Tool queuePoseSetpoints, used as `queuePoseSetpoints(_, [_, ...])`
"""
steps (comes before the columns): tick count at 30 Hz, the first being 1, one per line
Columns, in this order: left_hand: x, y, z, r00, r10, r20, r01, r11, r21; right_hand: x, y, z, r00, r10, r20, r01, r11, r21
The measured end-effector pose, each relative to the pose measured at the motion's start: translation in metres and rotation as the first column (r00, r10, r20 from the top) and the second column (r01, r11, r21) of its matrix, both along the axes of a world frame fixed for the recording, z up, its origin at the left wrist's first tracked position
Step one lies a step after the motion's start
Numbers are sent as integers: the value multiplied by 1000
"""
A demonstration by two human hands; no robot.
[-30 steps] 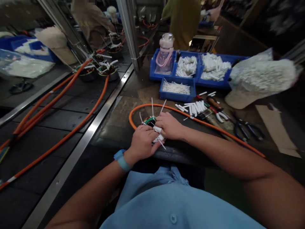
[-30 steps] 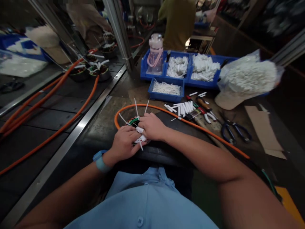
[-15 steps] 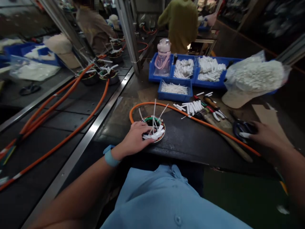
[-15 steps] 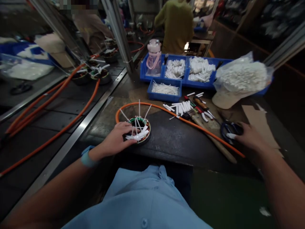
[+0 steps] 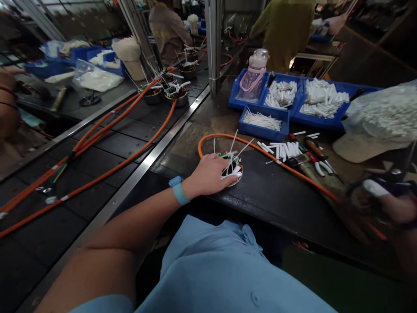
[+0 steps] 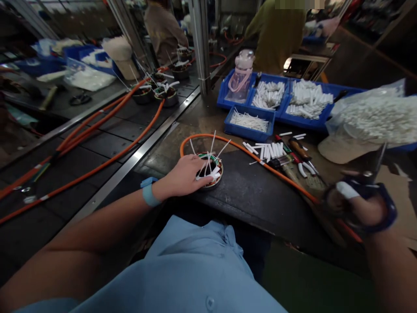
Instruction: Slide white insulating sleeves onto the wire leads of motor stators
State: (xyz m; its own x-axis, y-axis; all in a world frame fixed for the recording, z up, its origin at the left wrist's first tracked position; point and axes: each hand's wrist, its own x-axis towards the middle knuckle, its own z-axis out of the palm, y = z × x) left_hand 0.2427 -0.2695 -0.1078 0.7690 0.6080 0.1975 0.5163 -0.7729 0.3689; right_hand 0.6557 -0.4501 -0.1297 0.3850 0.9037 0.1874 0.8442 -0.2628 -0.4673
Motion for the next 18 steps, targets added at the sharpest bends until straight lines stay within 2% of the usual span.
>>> queuePoseSetpoints(1, [4, 2, 0, 998, 49, 40, -49, 999, -8, -23, 8, 7, 991, 84, -104, -81, 996, 32])
queuePoseSetpoints(2, [7, 4, -1, 993, 94, 77, -92, 995, -26, -48, 16, 12, 978, 193, -82, -193, 981, 5])
queuePoseSetpoints(4, [13, 9, -2, 980, 146, 135, -135, 987, -84, -94, 33, 23, 873, 479, 95, -459, 871, -175])
queuePoseSetpoints(6, [15, 14, -2, 972, 149, 180, -123, 982, -145, -132, 51, 33, 715, 658, 237, -547, 738, -395])
queuePoseSetpoints(8, [15, 18, -2, 965, 134, 224, -93, 978, -188, -156, 70, 40, 584, 731, 353, -538, 674, -507])
queuePoseSetpoints(11, [14, 19, -2, 959, 121, 258, -71, 978, -196, -170, 96, 45, 441, 780, 444, -530, 626, -572])
queuePoseSetpoints(14, [15, 19, -3, 961, 104, 257, -64, 985, -162, -174, 115, 47, 345, 804, 485, -547, 592, -592])
queuePoseSetpoints(18, [17, 18, -7, 954, 79, 288, -47, 992, -119, -175, 121, 45, 262, 817, 513, -561, 562, -608])
